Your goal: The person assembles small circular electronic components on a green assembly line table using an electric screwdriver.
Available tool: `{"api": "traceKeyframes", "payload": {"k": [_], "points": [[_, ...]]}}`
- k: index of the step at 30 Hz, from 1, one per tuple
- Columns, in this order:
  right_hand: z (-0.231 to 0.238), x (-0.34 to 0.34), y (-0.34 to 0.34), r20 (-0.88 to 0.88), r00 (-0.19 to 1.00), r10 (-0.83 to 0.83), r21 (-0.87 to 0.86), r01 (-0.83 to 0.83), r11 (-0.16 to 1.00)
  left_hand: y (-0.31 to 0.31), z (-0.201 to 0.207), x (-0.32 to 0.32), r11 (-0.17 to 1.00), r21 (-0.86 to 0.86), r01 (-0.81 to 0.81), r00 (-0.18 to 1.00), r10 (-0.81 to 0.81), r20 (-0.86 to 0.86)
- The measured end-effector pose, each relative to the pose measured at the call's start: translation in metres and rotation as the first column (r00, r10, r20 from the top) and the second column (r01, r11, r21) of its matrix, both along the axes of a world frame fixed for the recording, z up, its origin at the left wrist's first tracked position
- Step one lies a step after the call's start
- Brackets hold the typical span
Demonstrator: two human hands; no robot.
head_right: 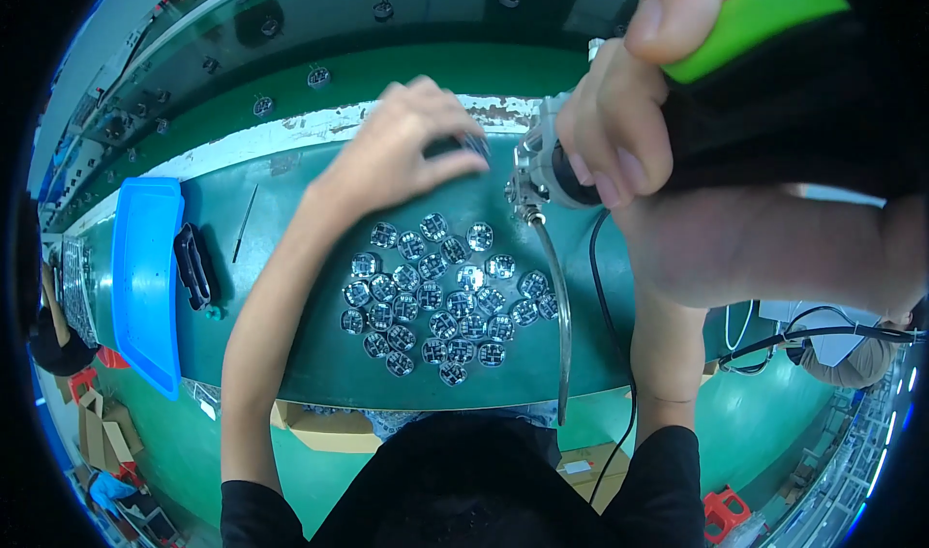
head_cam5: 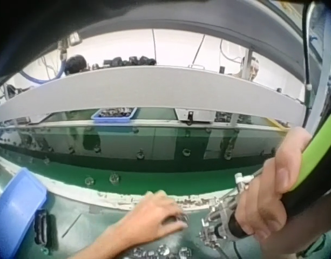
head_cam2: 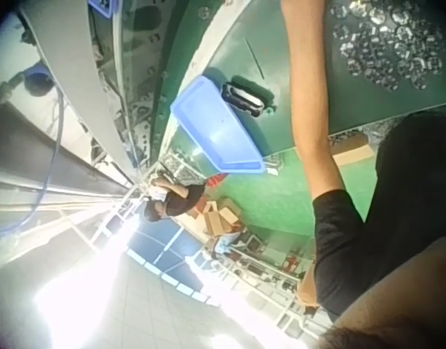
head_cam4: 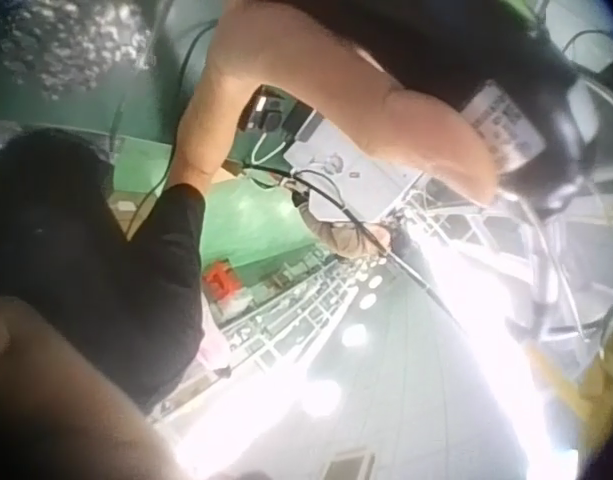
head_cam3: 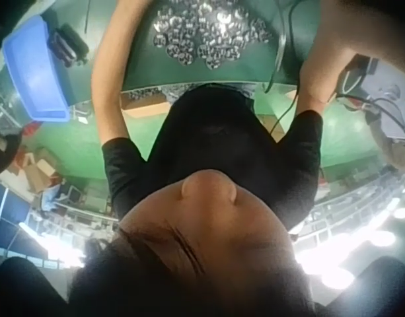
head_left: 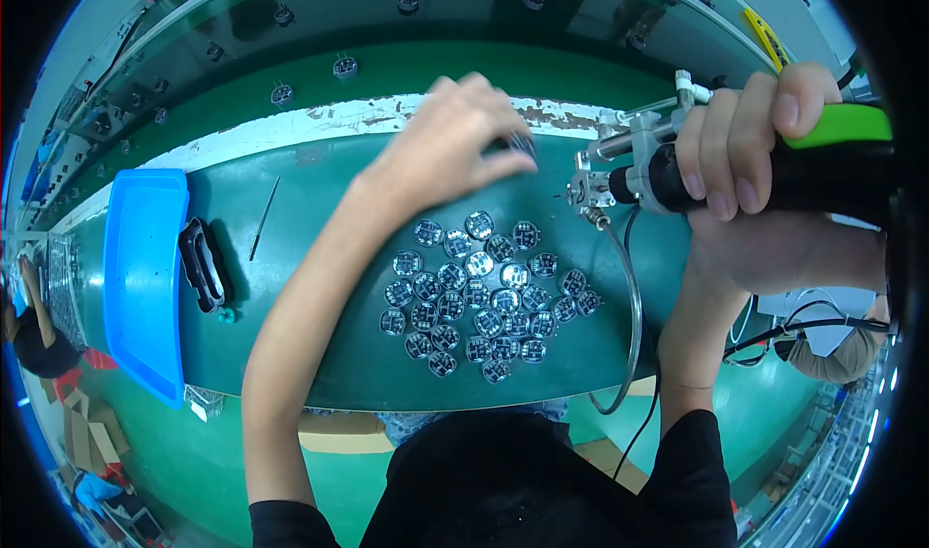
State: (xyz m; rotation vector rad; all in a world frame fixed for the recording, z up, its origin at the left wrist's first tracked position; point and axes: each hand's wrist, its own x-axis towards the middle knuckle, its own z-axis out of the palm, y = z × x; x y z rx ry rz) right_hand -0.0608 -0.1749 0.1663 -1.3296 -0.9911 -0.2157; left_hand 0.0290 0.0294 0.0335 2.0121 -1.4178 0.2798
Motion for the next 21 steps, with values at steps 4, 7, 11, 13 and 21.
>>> {"api": "traceKeyframes", "payload": {"k": [4,7,11,13,21], "points": [[-0.004,-0.011,-0.005,0.001,1.0,0.011,0.007,-0.011,1.0,-0.009,-0.013,-0.024,0.982,0.037,0.188,0.934,-0.167,-0.317],[-0.011,-0.008,0.004,-0.01,1.0,0.02,0.01,-0.02,1.0,-0.006,-0.017,-0.025,0.983,0.016,0.183,0.908,-0.163,-0.386],[-0.018,-0.002,0.004,-0.02,0.999,0.025,0.016,-0.025,1.0,-0.007,-0.02,-0.024,0.982,0.007,0.187,0.905,-0.17,-0.389],[-0.02,-0.001,0.007,-0.022,0.999,0.026,0.019,-0.025,1.0,-0.009,-0.02,-0.023,0.982,0.009,0.191,0.896,-0.171,-0.409],[-0.028,0.001,0.003,-0.018,0.999,0.045,0.041,-0.044,0.998,-0.006,-0.024,-0.023,0.985,0.001,0.172,0.907,-0.158,-0.39]]}}
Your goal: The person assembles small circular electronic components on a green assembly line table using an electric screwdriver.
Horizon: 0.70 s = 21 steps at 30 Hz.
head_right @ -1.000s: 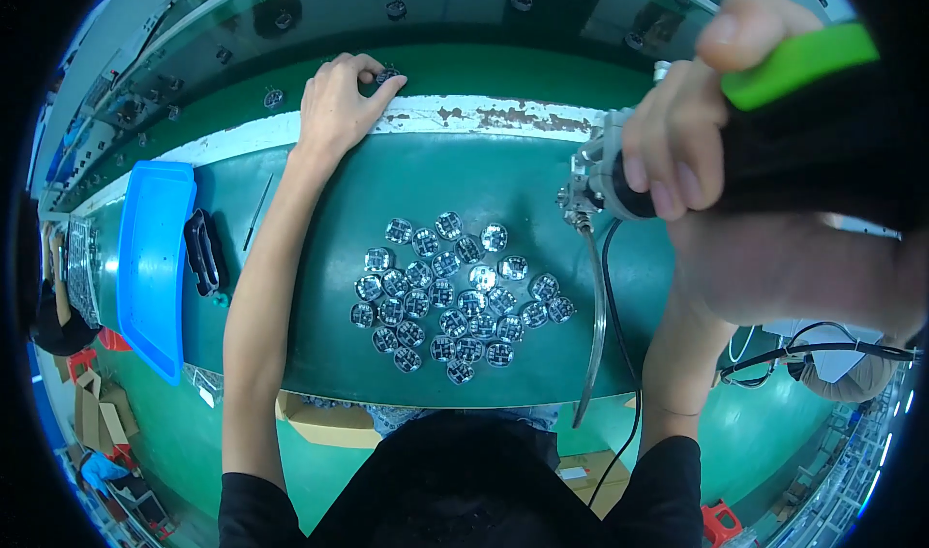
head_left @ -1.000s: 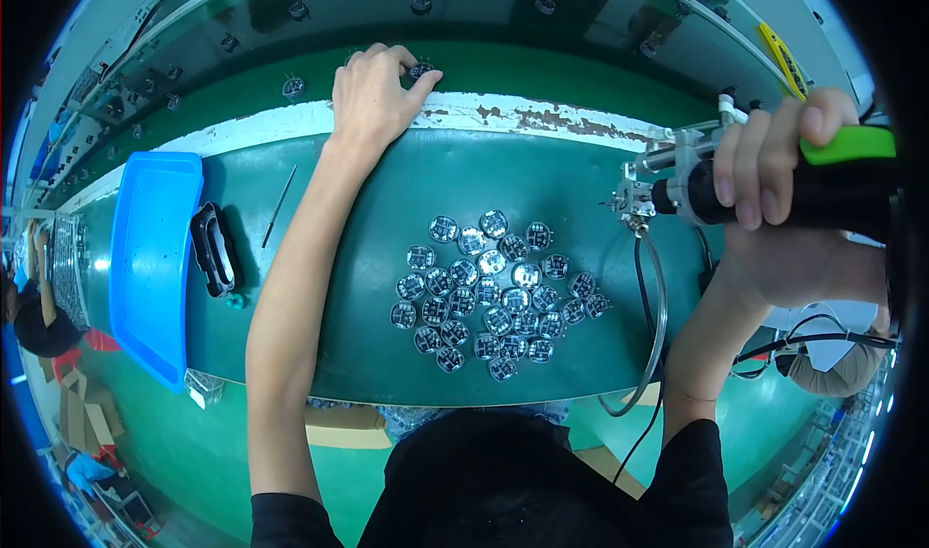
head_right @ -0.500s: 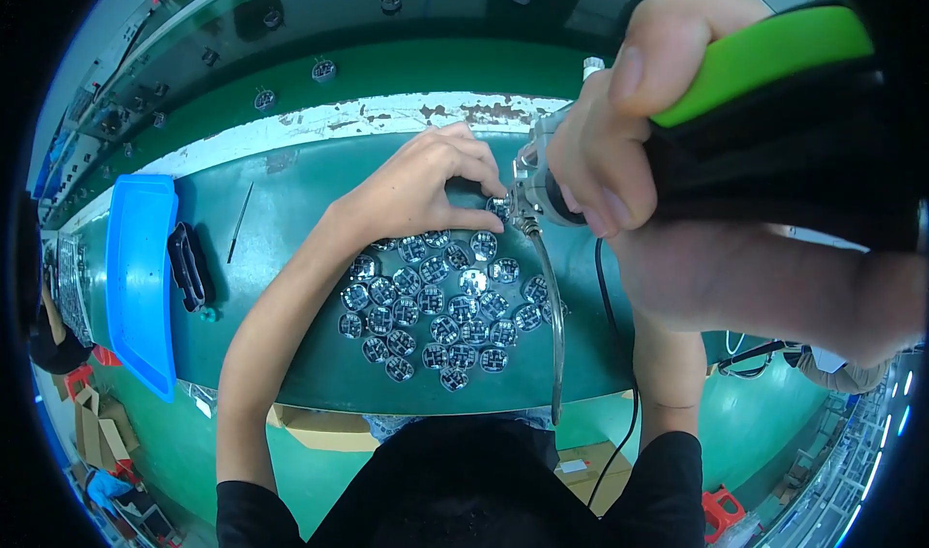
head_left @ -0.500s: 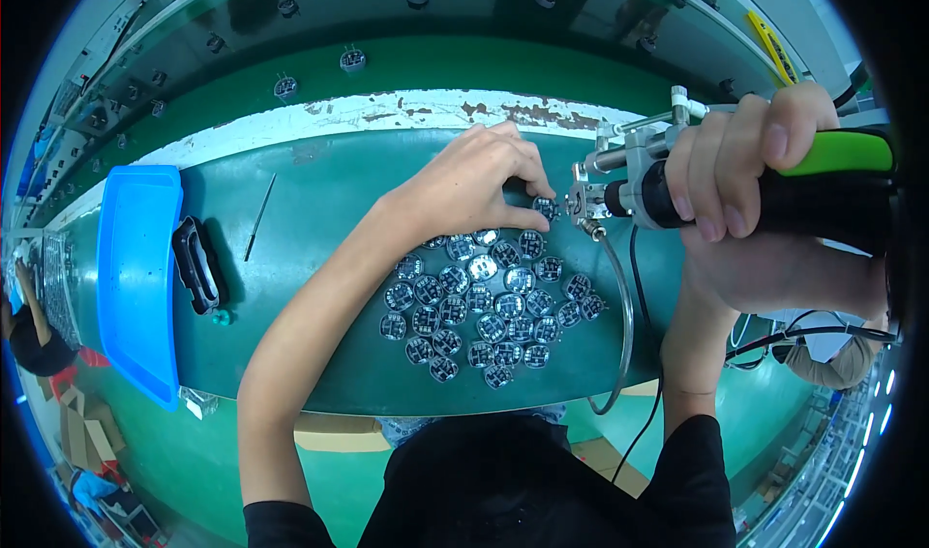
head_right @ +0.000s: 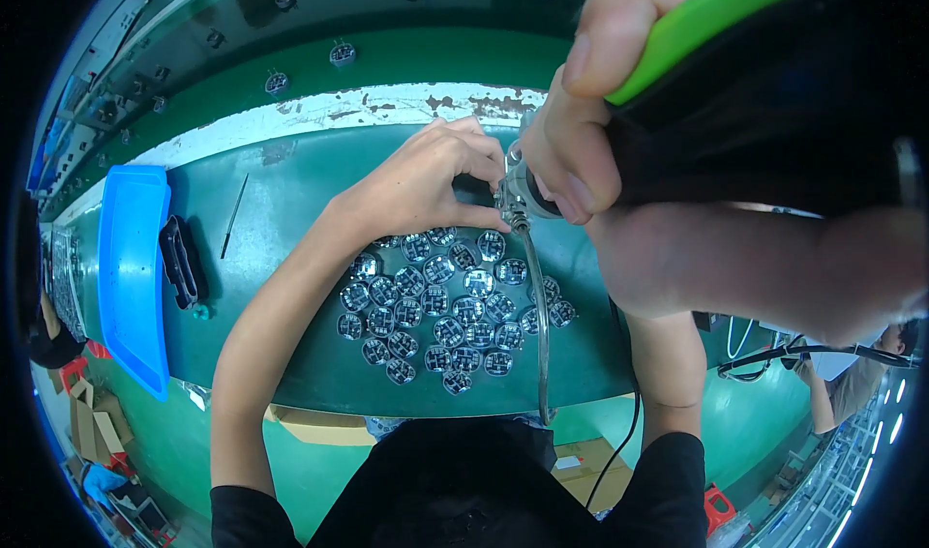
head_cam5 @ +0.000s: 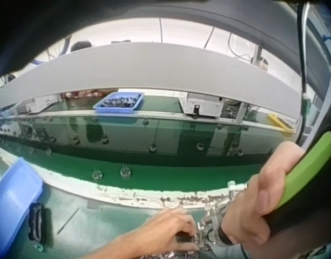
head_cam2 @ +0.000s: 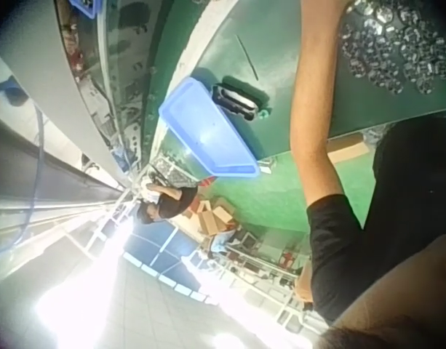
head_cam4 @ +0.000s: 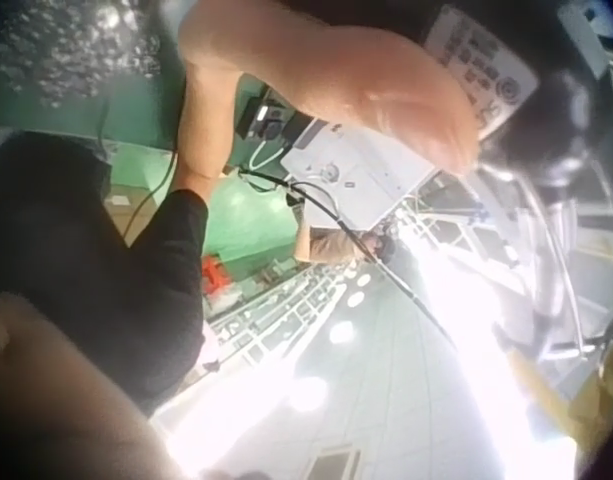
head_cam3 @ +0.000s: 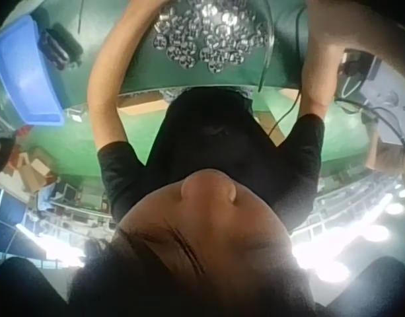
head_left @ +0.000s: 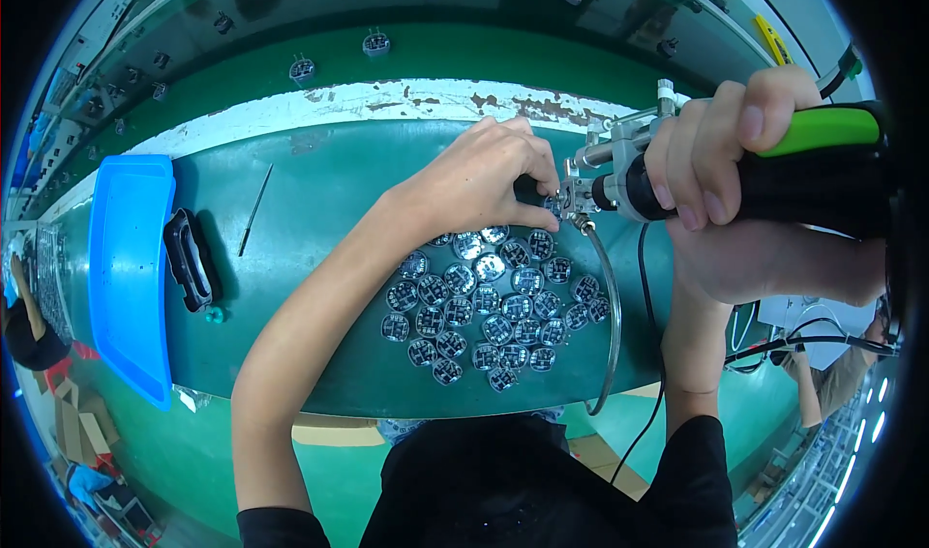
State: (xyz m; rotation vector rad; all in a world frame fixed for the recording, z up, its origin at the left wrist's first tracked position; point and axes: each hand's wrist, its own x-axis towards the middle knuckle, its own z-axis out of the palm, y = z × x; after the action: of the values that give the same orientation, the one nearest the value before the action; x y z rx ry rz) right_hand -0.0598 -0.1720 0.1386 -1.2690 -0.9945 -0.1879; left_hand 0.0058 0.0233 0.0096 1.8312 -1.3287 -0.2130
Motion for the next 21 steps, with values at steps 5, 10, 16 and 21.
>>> {"api": "traceKeyframes", "payload": {"k": [5,10,16,21], "points": [[-0.001,-0.002,-0.001,0.008,1.0,0.008,0.006,-0.008,1.0,-0.001,0.0,-0.001,1.0,0.009,-0.002,1.0,0.002,0.003],[-0.001,0.014,0.008,0.018,1.0,-0.002,0.003,0.002,1.0,-0.004,0.001,-0.002,1.0,0.006,-0.013,1.0,0.013,-0.013],[0.021,-0.016,0.014,0.006,0.975,-0.222,-0.104,0.222,0.97,0.005,-0.004,0.003,0.999,-0.018,0.047,0.993,-0.049,-0.109],[0.032,-0.023,0.002,0.03,0.981,-0.192,-0.164,0.194,0.967,0.0,0.003,0.006,0.997,-0.016,0.078,0.985,-0.079,-0.15]]}}
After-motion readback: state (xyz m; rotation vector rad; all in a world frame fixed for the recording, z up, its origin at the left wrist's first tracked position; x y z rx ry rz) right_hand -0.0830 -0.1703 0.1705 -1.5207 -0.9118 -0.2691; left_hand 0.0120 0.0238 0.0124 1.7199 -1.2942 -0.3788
